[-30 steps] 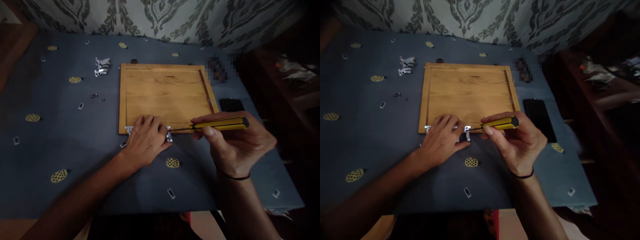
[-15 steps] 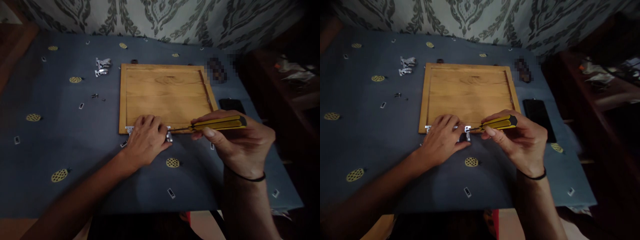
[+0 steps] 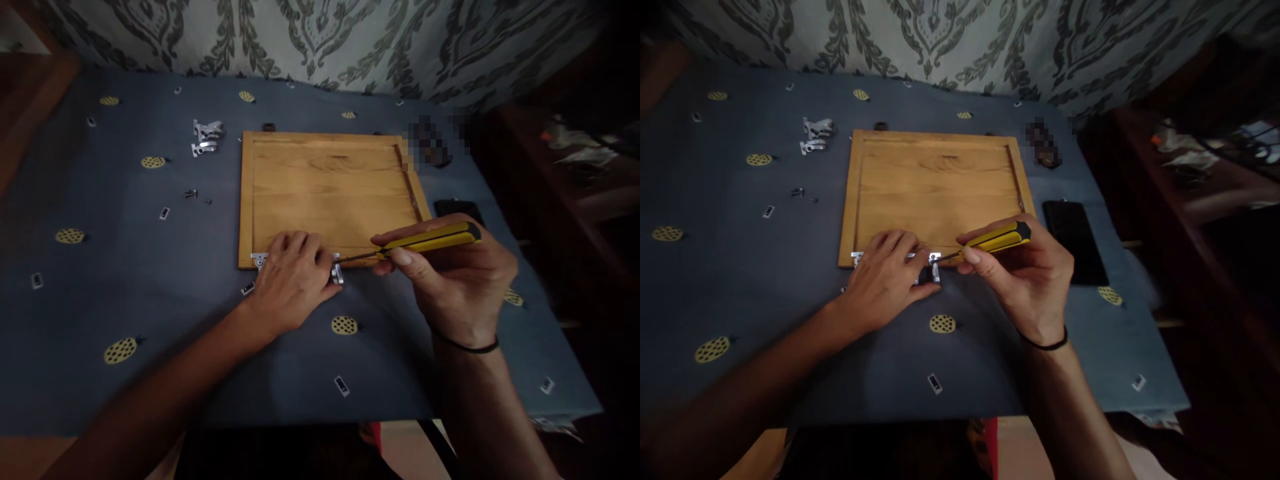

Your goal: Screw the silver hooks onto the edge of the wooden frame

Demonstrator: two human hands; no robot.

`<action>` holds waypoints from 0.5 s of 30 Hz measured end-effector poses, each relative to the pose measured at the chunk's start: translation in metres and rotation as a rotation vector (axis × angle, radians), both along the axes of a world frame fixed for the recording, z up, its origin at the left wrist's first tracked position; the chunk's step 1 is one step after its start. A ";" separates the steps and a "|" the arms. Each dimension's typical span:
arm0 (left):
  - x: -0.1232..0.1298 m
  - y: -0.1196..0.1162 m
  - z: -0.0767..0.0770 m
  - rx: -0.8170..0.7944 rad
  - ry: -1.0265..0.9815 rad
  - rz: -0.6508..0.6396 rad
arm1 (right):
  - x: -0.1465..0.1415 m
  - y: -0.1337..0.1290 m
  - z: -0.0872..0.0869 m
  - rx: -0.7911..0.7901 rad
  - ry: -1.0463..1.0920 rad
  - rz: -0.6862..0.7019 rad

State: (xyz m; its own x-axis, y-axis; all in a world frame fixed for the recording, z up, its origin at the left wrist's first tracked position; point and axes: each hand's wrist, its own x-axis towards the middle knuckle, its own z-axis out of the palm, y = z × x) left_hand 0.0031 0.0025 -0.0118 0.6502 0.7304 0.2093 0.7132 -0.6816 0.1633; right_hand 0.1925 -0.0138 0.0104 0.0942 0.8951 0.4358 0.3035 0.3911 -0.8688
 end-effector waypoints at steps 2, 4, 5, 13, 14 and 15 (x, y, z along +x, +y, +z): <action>0.000 0.000 0.000 0.000 0.004 0.002 | 0.001 0.000 0.001 -0.024 -0.013 0.008; 0.000 0.000 0.000 -0.004 0.012 0.001 | 0.001 0.001 0.002 -0.031 -0.048 0.024; -0.001 0.000 0.000 -0.007 0.016 0.001 | 0.002 0.001 0.002 -0.022 -0.069 0.030; -0.001 -0.001 0.000 -0.005 0.011 0.004 | -0.006 0.003 -0.009 0.176 -0.138 -0.152; -0.001 -0.001 -0.001 0.000 0.010 0.003 | -0.007 0.002 -0.010 0.198 -0.118 -0.193; -0.001 -0.001 -0.001 0.006 0.008 0.001 | -0.008 0.002 -0.011 0.217 -0.093 -0.222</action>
